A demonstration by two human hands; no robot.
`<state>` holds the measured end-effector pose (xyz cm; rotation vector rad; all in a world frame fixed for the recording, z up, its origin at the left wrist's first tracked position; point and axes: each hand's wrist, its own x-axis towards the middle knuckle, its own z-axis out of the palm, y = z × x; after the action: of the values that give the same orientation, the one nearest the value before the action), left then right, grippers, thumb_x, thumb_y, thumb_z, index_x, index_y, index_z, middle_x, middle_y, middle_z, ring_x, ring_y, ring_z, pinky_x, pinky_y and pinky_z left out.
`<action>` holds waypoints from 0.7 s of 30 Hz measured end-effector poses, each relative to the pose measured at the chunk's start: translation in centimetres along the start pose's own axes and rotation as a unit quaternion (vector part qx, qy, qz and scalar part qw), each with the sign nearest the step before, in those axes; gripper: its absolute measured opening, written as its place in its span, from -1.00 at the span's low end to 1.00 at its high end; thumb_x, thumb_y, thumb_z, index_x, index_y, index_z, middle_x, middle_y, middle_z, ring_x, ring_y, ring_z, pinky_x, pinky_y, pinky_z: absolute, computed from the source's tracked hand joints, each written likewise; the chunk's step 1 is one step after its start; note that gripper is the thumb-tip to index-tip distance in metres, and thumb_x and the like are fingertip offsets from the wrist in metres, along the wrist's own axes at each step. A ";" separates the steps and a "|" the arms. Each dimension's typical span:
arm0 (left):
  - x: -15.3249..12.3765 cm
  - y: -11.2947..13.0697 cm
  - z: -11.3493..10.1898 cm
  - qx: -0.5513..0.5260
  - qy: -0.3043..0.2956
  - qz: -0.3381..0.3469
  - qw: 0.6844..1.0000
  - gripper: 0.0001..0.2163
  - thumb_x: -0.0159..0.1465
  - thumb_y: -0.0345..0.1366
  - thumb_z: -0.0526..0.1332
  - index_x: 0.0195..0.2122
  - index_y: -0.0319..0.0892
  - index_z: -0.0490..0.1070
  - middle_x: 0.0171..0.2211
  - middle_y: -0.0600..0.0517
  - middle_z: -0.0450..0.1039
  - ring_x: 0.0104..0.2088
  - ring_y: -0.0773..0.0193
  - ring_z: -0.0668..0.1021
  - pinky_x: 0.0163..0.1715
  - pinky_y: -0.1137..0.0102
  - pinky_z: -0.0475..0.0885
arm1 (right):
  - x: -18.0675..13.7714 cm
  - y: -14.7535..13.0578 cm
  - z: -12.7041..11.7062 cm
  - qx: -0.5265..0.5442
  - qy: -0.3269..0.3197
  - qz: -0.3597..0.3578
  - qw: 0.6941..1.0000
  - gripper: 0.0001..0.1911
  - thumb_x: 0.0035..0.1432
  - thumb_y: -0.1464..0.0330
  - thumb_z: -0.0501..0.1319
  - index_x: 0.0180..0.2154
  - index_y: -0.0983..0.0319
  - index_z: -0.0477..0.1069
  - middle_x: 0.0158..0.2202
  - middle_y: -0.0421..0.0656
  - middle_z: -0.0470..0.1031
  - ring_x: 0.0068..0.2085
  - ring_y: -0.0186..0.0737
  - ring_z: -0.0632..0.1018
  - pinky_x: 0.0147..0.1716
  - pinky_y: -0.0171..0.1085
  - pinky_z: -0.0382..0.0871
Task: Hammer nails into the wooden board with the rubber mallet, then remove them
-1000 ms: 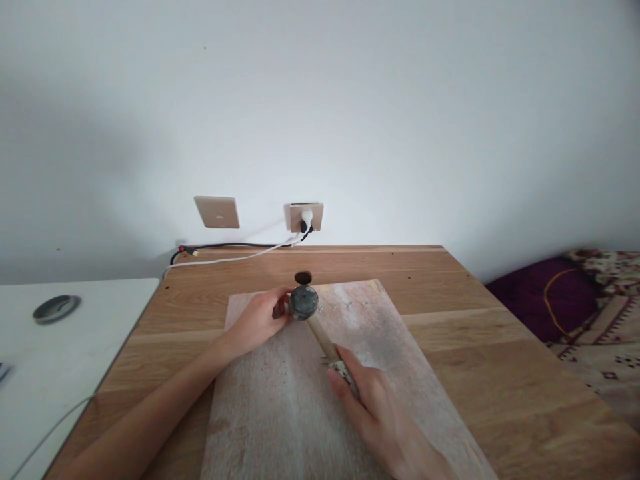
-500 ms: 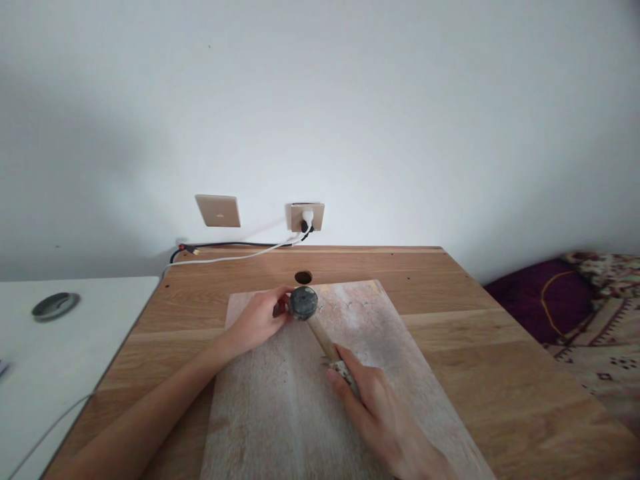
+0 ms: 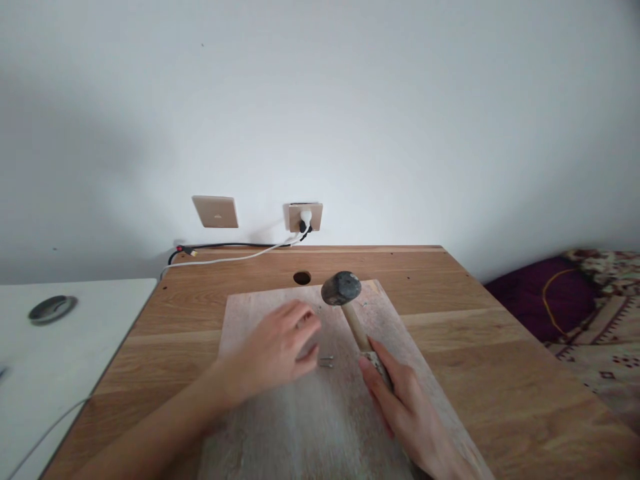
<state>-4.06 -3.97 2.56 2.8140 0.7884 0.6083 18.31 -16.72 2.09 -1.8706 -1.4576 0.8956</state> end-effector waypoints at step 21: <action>-1.1 1.7 1.3 0.211 -0.058 0.142 0.965 -0.89 0.32 -0.52 0.25 -0.24 -0.18 0.49 -0.33 -0.04 0.58 -0.30 0.10 0.61 -0.28 0.23 0.47 | -0.6 1.3 0.6 -0.001 0.034 0.003 0.999 -0.37 0.37 -0.11 0.07 0.14 0.19 0.54 -0.51 -0.16 0.54 -0.38 0.00 0.63 -0.47 -0.19 0.49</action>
<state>-3.60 -6.09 1.40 3.3546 0.5468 0.3355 18.47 -17.56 0.83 -1.8896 -1.4130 0.8248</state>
